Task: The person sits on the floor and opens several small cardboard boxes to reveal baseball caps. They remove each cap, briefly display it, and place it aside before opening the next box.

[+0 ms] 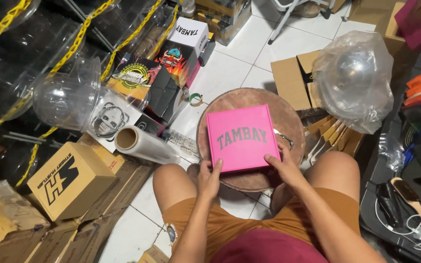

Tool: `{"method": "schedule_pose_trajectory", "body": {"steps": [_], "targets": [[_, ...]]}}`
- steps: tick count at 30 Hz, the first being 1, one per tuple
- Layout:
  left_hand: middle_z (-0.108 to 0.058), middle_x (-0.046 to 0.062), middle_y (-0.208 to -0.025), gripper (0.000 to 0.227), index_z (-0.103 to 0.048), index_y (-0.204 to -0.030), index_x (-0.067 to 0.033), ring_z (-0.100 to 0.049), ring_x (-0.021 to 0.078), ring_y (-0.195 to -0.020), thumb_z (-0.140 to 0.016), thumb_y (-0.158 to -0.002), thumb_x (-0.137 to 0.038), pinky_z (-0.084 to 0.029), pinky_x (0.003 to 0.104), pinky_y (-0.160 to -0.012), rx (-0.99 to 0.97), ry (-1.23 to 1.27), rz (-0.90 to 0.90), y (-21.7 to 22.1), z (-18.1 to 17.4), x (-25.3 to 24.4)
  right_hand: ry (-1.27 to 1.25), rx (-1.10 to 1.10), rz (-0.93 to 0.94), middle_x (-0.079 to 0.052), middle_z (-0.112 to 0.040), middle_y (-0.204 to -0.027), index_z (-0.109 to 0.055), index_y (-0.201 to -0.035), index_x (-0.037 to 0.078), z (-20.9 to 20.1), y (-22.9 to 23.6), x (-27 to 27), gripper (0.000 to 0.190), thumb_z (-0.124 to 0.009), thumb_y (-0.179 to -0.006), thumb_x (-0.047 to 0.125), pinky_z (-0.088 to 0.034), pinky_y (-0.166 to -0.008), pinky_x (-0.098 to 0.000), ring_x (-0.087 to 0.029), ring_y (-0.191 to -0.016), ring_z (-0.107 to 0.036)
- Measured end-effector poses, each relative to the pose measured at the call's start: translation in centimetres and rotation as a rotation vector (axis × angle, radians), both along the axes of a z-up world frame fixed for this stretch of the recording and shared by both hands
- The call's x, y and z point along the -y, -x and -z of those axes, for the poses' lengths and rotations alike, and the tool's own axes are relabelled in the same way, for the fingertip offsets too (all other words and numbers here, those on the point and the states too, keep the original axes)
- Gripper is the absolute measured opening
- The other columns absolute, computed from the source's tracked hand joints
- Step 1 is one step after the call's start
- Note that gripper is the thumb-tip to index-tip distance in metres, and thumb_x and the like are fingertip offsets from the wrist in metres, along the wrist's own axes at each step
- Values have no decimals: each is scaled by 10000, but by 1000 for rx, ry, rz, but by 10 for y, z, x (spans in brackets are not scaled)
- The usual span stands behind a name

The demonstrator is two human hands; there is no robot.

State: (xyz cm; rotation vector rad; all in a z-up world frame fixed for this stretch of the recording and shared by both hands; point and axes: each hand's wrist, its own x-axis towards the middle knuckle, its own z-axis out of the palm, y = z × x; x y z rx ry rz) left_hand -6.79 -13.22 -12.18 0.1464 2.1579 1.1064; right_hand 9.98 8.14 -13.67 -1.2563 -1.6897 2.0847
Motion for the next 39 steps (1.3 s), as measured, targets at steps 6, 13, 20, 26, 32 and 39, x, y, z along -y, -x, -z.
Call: {"method": "schedule_pose_trajectory", "body": {"steps": [6,13,20,26,32,39], "targets": [[-670,196,-1046,574,-581,-1068,-130,-649,374,-1046,-831,-786,-562,-493,443,-901,-3,-194,-143,-9,2,-1,261,-144,241,-219,-479,-1456,-426,-1506,223,-26,7,6,625,-672,-933,277,-504,-928,-534,-401,-1221,-555],[-220,319,-1636,960,-182,-1639,-109,-187,451,-1520,-723,-852,-203,-203,561,-1231,255,-752,-272,-21,-49,7,229,-239,235,-234,-482,-1464,-436,-1503,217,-38,6,29,682,-650,-855,204,-407,-1046,-539,-404,-1282,-490],[-307,266,-1590,1069,-146,-1656,-126,-269,413,-1475,-762,-793,-266,-230,551,-1205,168,-866,-151,-20,-77,28,286,-318,212,-226,-457,-1537,-360,-1615,234,-68,7,56,912,-576,-738,110,-326,-1146,-550,-408,-1368,-452],[-292,253,-1611,1085,-165,-1662,-169,-258,387,-1486,-798,-793,-315,-207,544,-1215,176,-834,-112,-27,-33,40,275,-366,202,-222,-480,-1515,-358,-1623,207,-45,0,51,923,-545,-725,111,-323,-1160,-522,-397,-1359,-467],[-160,189,-1687,904,-200,-1662,-187,-191,362,-1538,-690,-936,-409,-156,520,-1259,181,-845,-51,-13,-27,57,361,-451,240,-169,-620,-1246,-527,-1512,200,-24,-7,49,733,-544,-779,187,-360,-1132,-592,-337,-1123,-613],[-568,100,-1053,481,-429,-1306,-139,-559,218,-957,-620,-876,-238,-463,352,-763,-3,-1039,-953,116,-27,134,446,-354,207,-100,-507,-1361,-462,-1438,94,-58,-4,37,654,-490,-801,238,-301,-1123,-492,-282,-1250,-449]]}}
